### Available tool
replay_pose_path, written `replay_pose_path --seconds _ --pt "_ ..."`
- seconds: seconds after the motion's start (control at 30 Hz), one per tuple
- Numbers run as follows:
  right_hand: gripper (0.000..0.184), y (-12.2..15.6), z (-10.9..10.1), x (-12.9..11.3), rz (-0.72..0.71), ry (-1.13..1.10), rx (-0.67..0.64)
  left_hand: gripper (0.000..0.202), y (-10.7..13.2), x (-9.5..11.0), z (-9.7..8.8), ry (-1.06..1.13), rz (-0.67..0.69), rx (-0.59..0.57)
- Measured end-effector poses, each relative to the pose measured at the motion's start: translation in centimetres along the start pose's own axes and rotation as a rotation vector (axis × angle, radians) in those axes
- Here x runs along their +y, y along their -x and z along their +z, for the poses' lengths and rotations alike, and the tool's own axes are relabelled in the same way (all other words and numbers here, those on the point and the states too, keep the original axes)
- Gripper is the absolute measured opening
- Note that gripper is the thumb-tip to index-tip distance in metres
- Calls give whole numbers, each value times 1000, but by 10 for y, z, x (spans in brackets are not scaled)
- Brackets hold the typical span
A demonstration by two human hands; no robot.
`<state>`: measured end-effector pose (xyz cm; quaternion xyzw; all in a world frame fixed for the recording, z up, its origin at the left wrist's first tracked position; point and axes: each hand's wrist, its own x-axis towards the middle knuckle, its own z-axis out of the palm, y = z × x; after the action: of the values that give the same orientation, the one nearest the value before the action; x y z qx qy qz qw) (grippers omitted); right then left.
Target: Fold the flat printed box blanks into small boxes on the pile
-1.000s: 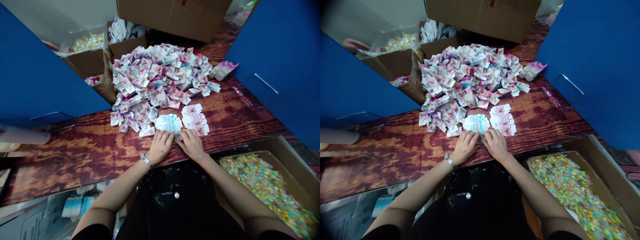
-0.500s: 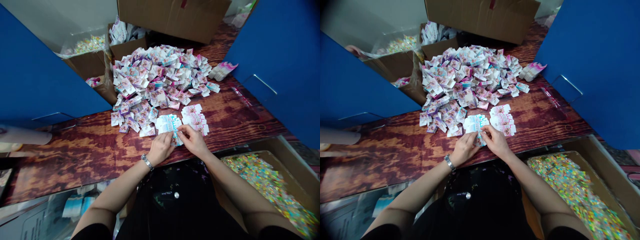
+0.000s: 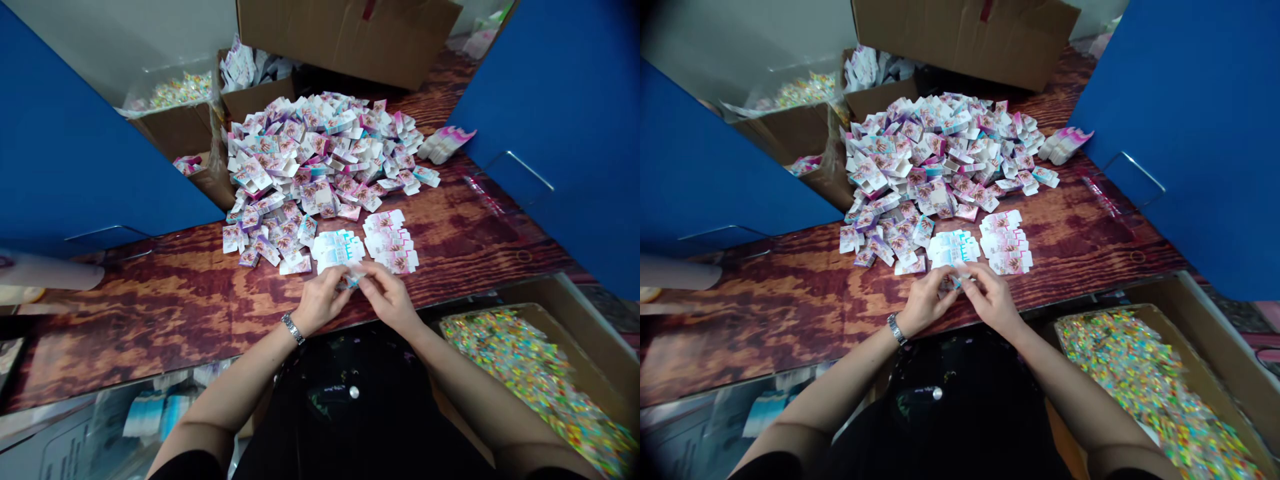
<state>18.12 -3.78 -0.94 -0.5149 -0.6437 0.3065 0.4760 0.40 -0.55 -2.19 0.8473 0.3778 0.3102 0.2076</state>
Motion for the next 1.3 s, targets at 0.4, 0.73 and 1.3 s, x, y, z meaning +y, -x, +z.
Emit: replay_pose_path --seconds 0.4,0.73,1.3 --pt "15 -16 3 -7 178 -16 20 56 4 3 3 -186 7 13" --pt "42 7 23 -13 -335 412 101 65 0 5 1 -227 52 35" --pt "51 6 20 7 -175 251 -20 60 -2 -3 -10 -343 57 -54"
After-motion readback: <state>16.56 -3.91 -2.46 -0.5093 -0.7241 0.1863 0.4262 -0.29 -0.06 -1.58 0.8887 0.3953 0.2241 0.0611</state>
